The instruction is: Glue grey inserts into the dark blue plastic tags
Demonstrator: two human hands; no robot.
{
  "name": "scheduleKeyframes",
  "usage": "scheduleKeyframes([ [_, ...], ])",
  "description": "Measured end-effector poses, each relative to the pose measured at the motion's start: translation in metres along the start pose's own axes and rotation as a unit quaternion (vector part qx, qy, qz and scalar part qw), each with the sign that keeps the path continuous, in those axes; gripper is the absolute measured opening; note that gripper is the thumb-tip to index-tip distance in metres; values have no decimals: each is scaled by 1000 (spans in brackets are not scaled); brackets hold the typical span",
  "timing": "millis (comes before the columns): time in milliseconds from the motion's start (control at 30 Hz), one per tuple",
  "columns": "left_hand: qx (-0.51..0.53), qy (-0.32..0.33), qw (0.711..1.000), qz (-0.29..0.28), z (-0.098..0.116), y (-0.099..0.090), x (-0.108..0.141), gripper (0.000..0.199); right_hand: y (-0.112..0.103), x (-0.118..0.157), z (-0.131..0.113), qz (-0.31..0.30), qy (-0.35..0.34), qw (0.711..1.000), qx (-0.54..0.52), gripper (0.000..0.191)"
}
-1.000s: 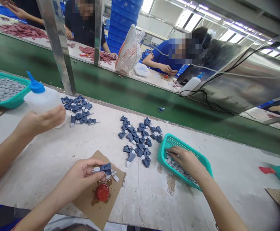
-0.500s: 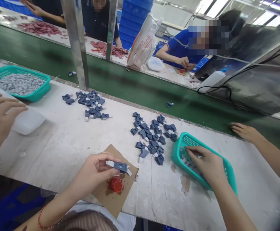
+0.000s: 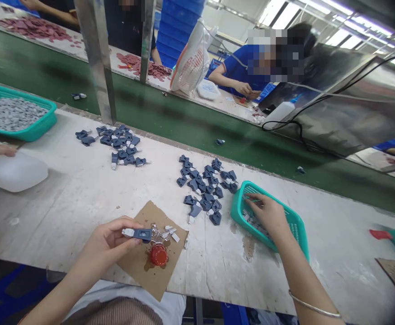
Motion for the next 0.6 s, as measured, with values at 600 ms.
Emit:
scheduleKeyframes([
  [600,-15,-32,999,0,1,3,1,14,13,-15,28,-79,111,989,-55,25],
])
Point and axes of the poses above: each hand's wrist, its own x-axis away from the middle knuckle, its own y-axis out of the palm, z = x × y, the point moved 3 cm from there along -x, towards the middle knuckle, and after that the axes turned 12 degrees about x, right-handed, at the moved point
